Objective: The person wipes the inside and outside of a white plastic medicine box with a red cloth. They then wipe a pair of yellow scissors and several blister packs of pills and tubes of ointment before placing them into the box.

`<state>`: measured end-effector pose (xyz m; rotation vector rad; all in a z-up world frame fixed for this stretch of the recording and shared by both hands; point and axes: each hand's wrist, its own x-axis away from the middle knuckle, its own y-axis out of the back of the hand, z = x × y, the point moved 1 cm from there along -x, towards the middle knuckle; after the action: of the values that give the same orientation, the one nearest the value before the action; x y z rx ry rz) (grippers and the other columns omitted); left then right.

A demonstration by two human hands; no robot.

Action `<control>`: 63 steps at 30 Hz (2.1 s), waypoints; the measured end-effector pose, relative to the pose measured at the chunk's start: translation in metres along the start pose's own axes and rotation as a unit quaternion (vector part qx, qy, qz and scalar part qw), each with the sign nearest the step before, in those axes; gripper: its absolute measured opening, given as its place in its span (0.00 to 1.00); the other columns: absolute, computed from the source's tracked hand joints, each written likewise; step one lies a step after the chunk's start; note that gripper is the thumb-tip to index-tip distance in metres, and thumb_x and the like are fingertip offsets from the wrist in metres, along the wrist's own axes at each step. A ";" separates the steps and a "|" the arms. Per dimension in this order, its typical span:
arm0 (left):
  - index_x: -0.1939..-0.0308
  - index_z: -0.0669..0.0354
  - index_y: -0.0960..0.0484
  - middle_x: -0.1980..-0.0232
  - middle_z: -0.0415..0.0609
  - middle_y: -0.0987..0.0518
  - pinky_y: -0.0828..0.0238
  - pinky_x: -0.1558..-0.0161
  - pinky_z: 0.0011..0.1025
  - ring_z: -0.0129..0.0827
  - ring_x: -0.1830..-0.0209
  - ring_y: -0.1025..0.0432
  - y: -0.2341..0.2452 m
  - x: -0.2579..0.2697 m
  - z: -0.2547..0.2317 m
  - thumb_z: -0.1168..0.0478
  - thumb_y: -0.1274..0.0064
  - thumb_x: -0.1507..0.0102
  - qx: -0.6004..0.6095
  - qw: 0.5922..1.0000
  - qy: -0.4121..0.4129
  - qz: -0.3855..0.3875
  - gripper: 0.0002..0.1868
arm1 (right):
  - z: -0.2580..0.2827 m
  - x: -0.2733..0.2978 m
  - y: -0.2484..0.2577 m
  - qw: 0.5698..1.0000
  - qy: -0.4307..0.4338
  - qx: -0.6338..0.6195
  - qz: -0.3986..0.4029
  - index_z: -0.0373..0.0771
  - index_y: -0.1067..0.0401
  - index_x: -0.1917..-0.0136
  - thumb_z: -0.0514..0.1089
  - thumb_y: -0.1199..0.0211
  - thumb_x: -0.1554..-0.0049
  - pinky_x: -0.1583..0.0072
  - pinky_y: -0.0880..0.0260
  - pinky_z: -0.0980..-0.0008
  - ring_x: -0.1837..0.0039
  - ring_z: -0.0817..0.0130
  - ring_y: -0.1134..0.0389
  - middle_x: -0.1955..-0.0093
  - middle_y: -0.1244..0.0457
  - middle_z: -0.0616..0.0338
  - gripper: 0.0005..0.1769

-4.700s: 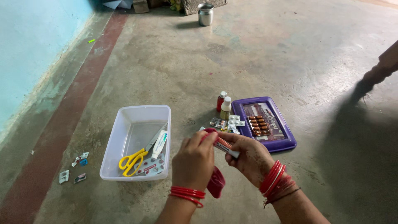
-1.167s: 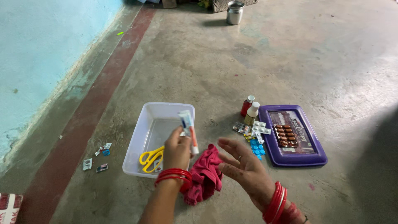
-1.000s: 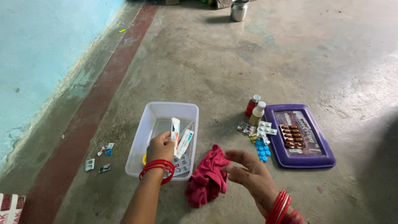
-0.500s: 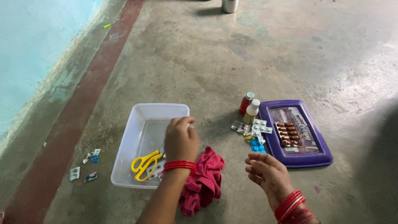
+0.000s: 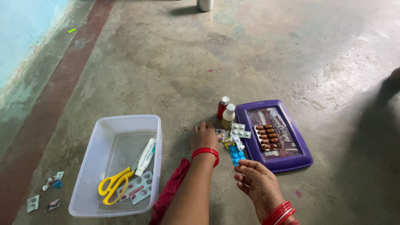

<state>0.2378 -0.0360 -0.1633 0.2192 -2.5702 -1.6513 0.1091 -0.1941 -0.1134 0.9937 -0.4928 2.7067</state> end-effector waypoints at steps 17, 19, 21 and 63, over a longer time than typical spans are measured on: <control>0.44 0.39 0.15 0.35 0.53 0.23 0.32 0.44 0.55 0.58 0.38 0.29 0.076 0.149 0.057 0.46 0.34 0.49 -0.047 0.993 -0.035 -0.102 0.29 | 0.016 0.057 -0.022 0.992 -0.028 -0.088 0.092 0.39 0.35 0.29 0.49 0.45 0.39 0.43 0.24 0.57 0.50 0.63 0.29 0.48 0.33 0.51 0.27; 0.41 0.37 0.18 0.35 0.51 0.24 0.31 0.46 0.49 0.56 0.42 0.29 0.080 0.160 0.067 0.56 0.39 0.44 -0.009 0.999 -0.030 -0.023 0.26 | 0.015 0.064 -0.017 0.989 -0.049 -0.091 0.106 0.40 0.34 0.29 0.52 0.48 0.38 0.47 0.24 0.58 0.54 0.63 0.30 0.52 0.34 0.51 0.27; 0.40 0.38 0.19 0.38 0.49 0.22 0.29 0.46 0.45 0.52 0.44 0.28 0.089 0.165 0.063 0.61 0.43 0.41 0.057 0.998 -0.027 0.003 0.24 | 0.015 0.067 -0.015 0.981 -0.063 -0.112 0.147 0.39 0.34 0.31 0.62 0.53 0.37 0.51 0.25 0.60 0.58 0.64 0.31 0.56 0.33 0.52 0.31; 0.50 0.46 0.16 0.50 0.44 0.19 0.25 0.51 0.39 0.43 0.51 0.22 0.173 0.223 -0.035 0.61 0.45 0.38 0.189 0.978 -0.038 -0.080 0.13 | 0.018 0.122 -0.045 0.973 -0.036 -0.123 0.190 0.39 0.29 0.41 0.55 0.56 0.35 0.39 0.27 0.55 0.44 0.62 0.31 0.46 0.35 0.55 0.23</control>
<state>0.0094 -0.0333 0.0061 0.4008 -2.9776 -1.2159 0.0426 -0.1488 -0.0096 1.0169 -1.1058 2.8364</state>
